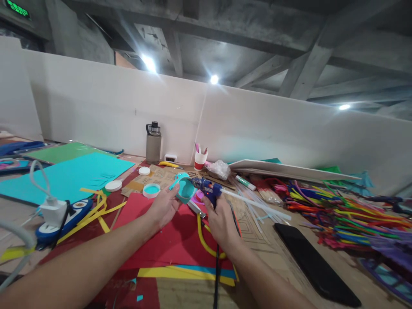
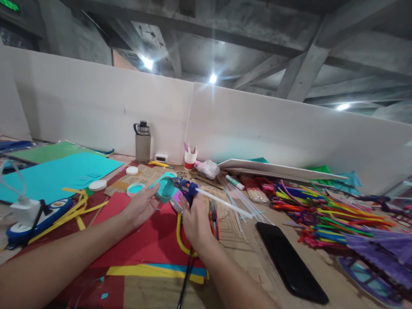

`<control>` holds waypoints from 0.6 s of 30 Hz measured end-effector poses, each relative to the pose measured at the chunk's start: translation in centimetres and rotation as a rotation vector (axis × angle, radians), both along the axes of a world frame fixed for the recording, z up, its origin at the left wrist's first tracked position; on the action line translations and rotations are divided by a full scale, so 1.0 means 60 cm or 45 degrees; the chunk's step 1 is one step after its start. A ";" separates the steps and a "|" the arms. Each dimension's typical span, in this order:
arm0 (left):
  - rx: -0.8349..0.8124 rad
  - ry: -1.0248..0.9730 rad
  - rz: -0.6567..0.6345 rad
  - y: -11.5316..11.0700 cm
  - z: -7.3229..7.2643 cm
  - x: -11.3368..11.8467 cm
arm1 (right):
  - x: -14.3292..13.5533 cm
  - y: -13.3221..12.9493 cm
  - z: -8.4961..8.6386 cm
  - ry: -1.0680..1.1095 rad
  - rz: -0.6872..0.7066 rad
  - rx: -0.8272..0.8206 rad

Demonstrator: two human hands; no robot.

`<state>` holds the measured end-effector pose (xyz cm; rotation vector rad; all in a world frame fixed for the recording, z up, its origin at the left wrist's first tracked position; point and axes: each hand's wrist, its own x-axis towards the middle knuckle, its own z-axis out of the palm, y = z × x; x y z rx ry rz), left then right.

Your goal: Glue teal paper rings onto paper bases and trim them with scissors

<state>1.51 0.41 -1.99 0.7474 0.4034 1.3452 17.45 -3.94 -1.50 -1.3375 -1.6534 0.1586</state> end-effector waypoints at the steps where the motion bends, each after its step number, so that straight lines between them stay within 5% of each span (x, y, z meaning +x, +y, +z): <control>1: -0.006 -0.004 -0.014 0.000 0.001 -0.002 | -0.001 -0.001 0.002 -0.001 -0.014 -0.026; 8: -0.127 0.100 -0.157 -0.002 0.012 -0.010 | -0.002 -0.008 0.003 0.054 0.146 -0.034; 18: -0.158 0.101 0.033 -0.003 0.023 -0.004 | -0.005 -0.015 0.014 0.093 0.269 -0.036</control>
